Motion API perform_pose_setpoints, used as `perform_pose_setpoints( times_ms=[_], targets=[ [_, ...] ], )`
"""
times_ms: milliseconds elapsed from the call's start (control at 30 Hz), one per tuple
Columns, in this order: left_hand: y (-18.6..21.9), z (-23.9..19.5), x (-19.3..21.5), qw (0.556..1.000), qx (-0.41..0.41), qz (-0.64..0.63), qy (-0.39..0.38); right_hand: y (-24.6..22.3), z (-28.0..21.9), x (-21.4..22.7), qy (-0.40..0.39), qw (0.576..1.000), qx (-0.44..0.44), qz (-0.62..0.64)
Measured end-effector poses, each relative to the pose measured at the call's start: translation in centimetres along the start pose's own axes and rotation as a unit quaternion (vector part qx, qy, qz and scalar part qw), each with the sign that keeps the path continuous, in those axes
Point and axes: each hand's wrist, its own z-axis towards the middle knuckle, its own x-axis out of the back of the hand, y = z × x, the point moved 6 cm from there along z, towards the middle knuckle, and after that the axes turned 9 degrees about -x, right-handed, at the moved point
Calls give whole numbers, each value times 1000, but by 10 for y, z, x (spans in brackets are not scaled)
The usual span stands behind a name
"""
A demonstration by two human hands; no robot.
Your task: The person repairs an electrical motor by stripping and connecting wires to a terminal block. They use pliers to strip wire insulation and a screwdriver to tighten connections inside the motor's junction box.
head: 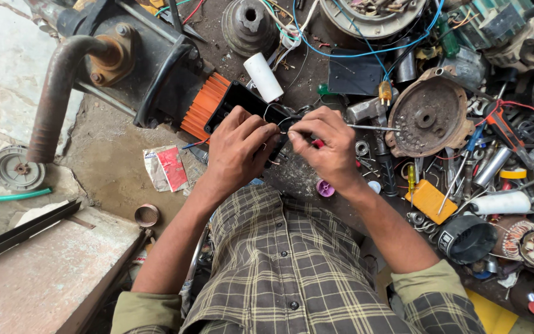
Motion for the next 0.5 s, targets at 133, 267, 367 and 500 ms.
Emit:
perform_pose_setpoints(
  times_ms=[133, 267, 367, 500],
  targets=[
    [1, 0, -1, 1000, 1, 6, 2, -1, 5, 4, -41, 999, 21, -7],
    [1, 0, 0, 1000, 2, 4, 7, 0, 10, 0, -73, 997, 17, 1],
    [1, -1, -1, 1000, -1, -6, 4, 2, 12, -4, -81, 997, 6, 3],
    [-2, -3, -3, 1000, 6, -14, 3, 2, 15, -6, -104, 994, 33, -30]
  ],
)
